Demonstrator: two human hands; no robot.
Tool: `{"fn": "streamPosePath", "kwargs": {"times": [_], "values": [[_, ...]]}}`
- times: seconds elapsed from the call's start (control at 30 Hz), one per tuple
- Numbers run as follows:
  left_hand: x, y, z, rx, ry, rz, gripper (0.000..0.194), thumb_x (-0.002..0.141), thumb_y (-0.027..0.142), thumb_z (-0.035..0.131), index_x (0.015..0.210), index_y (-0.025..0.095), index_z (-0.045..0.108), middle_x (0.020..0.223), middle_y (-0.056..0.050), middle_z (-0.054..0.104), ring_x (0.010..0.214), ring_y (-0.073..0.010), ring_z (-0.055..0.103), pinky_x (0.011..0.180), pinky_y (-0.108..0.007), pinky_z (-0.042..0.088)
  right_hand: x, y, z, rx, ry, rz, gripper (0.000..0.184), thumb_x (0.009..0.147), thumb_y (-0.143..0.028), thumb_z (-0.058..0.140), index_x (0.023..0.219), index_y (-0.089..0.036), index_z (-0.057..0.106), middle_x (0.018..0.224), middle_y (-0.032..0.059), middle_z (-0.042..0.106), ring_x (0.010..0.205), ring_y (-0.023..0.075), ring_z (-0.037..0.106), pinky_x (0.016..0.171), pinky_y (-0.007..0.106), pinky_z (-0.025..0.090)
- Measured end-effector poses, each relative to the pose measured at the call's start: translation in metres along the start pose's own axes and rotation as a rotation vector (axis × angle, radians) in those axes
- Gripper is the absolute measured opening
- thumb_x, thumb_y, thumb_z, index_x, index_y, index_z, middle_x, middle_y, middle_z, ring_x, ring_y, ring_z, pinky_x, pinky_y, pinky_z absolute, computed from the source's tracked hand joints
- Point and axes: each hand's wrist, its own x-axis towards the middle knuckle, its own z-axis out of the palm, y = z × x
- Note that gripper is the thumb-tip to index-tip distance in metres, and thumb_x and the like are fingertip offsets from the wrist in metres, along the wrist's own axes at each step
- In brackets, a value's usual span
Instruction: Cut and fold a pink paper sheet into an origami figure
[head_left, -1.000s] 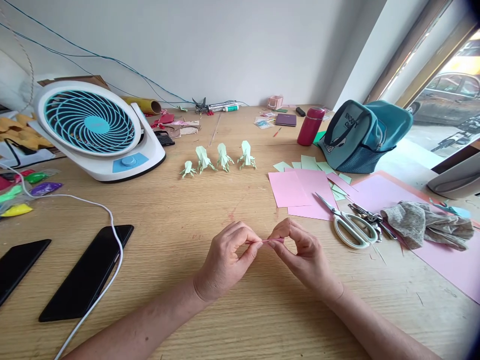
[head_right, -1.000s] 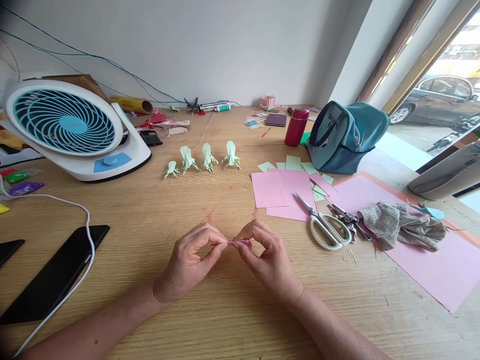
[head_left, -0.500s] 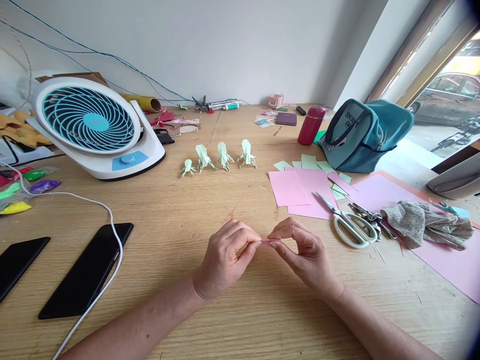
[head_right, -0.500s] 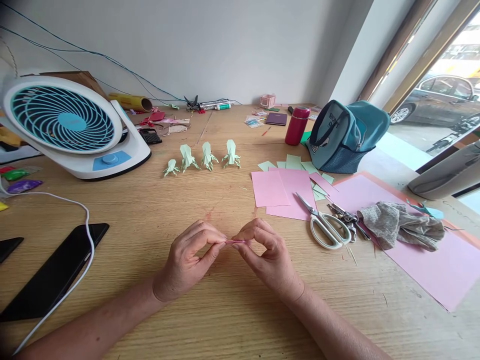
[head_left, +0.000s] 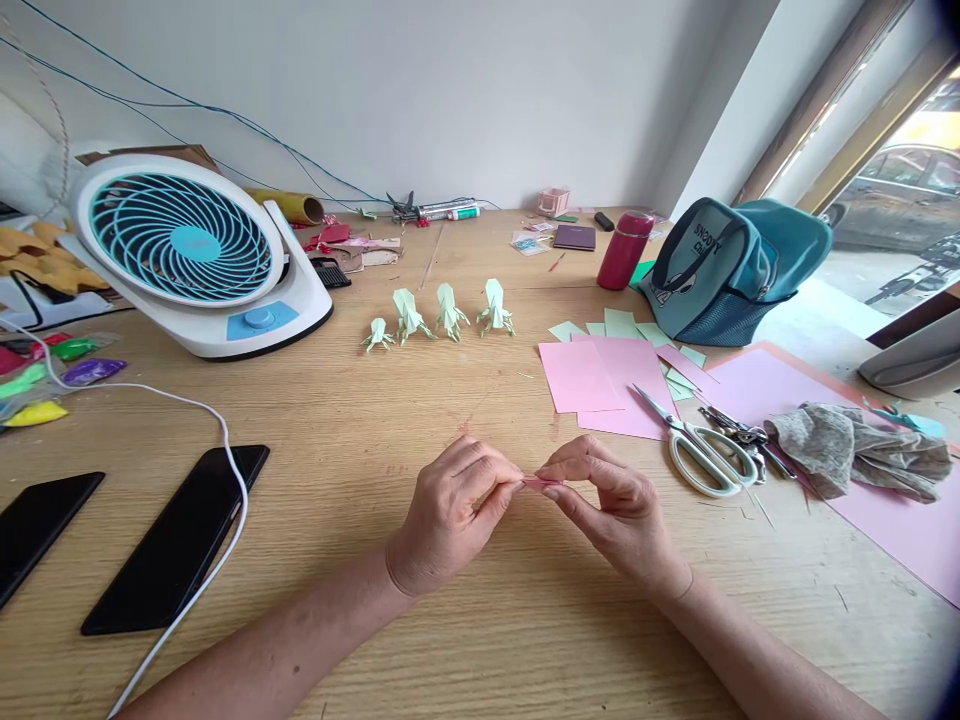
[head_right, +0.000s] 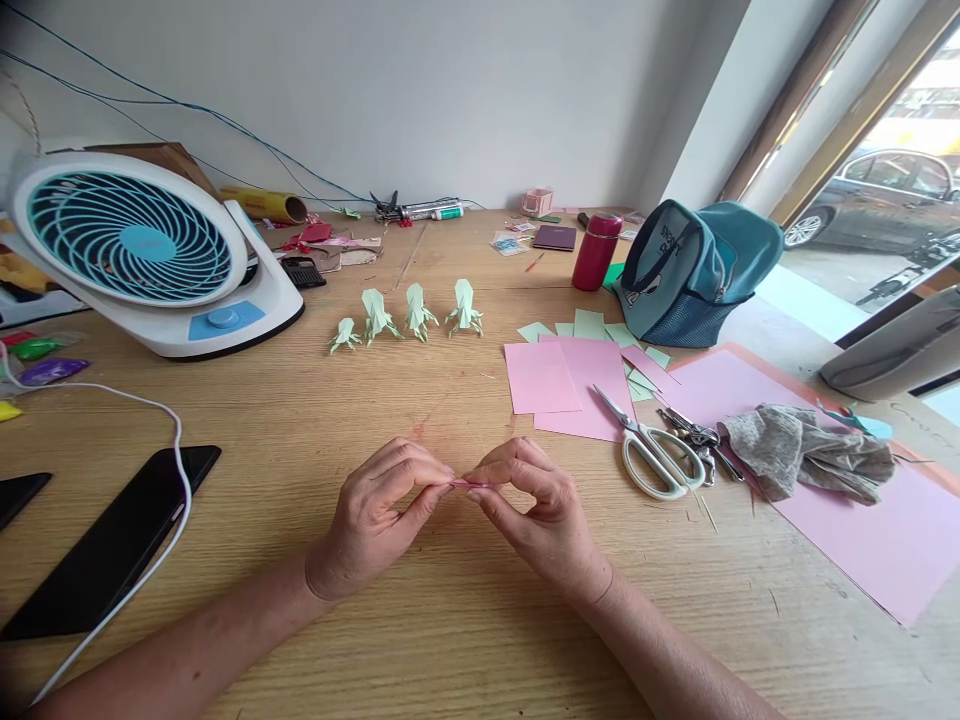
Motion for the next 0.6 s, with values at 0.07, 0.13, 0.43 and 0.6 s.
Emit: {"fn": "streamPosePath", "kwargs": {"times": [0.07,0.13,0.43,0.6], "values": [[-0.0002,0.0,0.0,0.006,-0.004,0.004,0.013,0.088,0.004,0.062,0.088,0.017,0.063,0.08,-0.003,0.067,0.076,-0.0149,0.06,0.073,-0.029,0.048,-0.0001,-0.0003,0.0,-0.002,0.004,-0.002,0.014,0.088,-0.014,0.068,0.094,-0.025,0.075,0.083,0.0027,0.068,0.078,0.0171,0.062,0.069,0.032,0.05],[-0.0006,-0.0004,0.0004,0.01,-0.008,0.007,0.013,0.088,0.004,0.062,0.088,0.017,0.063,0.08,-0.003,0.067,0.077,-0.015,0.06,0.073,-0.029,0.048,-0.0003,-0.0006,-0.0001,-0.013,0.008,-0.002,0.014,0.088,-0.014,0.068,0.093,-0.025,0.075,0.083,0.0026,0.068,0.078,0.017,0.063,0.069,0.032,0.05],[0.0006,-0.0029,-0.0001,-0.029,-0.061,-0.015,0.011,0.09,0.007,0.061,0.09,0.018,0.064,0.082,-0.002,0.068,0.079,-0.0155,0.06,0.076,-0.031,0.048,-0.0006,0.0003,-0.0043,-0.059,-0.005,-0.034,0.014,0.088,-0.013,0.067,0.093,-0.024,0.074,0.082,0.0025,0.068,0.076,0.0171,0.062,0.067,0.032,0.049],[0.0013,0.0,-0.0017,-0.056,-0.104,-0.007,0.01,0.09,0.01,0.062,0.093,0.018,0.065,0.084,-0.003,0.069,0.082,-0.0168,0.06,0.077,-0.031,0.048,-0.0003,-0.0018,-0.0028,-0.114,-0.042,-0.086,0.012,0.088,-0.012,0.067,0.089,-0.022,0.073,0.08,0.0031,0.066,0.076,0.0177,0.061,0.067,0.033,0.049]]}}
